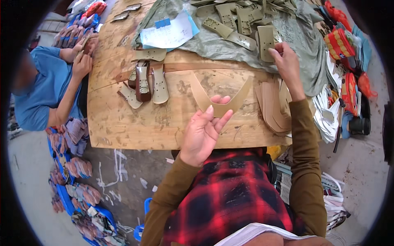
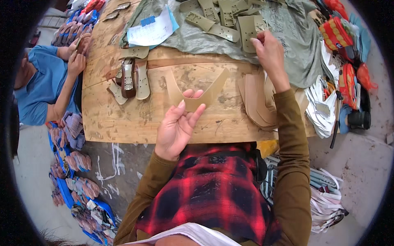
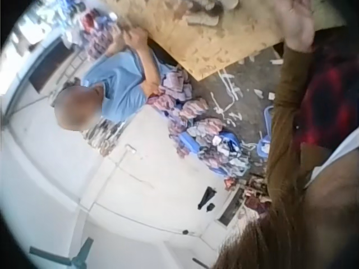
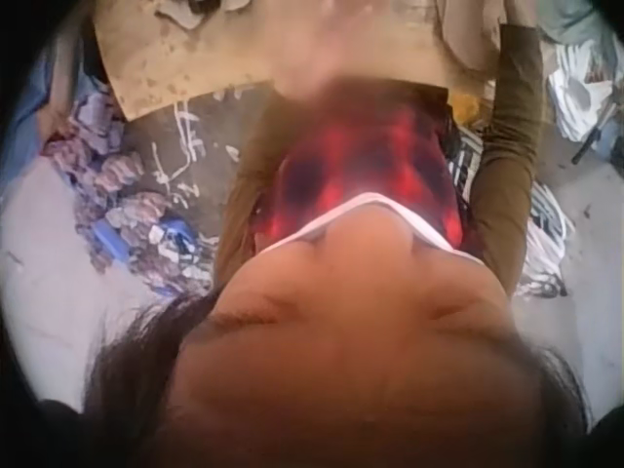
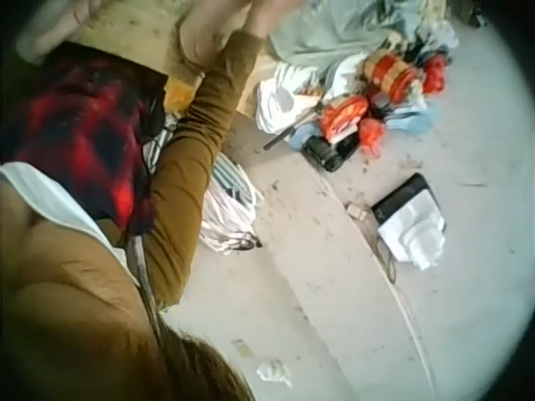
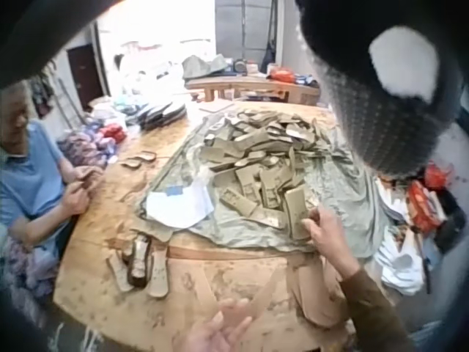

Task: The person repeatedly picks up small beige leather-like shoe parts from a pile on a wooden table, folds them, and places them into a brown shoe last. The person handles the parts one at a time, manipulating them with both hands to fit them into the mold.

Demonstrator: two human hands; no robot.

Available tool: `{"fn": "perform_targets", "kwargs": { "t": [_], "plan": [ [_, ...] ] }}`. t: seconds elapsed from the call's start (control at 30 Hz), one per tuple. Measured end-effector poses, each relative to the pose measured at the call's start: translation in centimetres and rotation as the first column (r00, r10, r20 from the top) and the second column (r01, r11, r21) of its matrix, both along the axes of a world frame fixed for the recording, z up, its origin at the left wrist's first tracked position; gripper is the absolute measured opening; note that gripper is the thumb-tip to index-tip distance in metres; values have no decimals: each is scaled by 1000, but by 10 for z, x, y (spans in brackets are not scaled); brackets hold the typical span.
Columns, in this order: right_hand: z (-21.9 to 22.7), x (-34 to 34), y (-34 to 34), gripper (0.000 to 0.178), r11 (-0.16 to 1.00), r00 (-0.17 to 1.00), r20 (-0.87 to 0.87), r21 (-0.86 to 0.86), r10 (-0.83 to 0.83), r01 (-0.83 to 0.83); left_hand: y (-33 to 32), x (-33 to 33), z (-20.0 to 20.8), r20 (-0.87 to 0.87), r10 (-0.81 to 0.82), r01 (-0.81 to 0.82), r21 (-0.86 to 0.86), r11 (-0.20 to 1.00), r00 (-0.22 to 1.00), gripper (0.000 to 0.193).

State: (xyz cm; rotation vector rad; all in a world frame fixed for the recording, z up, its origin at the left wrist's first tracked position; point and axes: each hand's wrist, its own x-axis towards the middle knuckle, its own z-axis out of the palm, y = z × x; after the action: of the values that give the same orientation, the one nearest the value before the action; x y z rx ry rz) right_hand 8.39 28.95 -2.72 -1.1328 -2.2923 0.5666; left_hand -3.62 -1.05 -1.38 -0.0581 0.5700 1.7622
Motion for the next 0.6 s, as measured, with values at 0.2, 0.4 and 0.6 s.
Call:
{"fn": "perform_targets", "kwargs": {
  "t": [0.2,0.4,0.6],
  "plan": [
    [-15,-14,16,18,970,978,28,124,206,-208,-8,3,-13,83,17,-21,51,998,996,35],
    [-3,0,30,15,866,957,-243,-431,157,-252,2,-6,-2,16,14,-14,-7,1000,1000,34],
    [20,-4,17,18,594,899,-438,-721,11,-358,-1,-3,2,13,41,-41,2,999,999,34]
  ]
}}
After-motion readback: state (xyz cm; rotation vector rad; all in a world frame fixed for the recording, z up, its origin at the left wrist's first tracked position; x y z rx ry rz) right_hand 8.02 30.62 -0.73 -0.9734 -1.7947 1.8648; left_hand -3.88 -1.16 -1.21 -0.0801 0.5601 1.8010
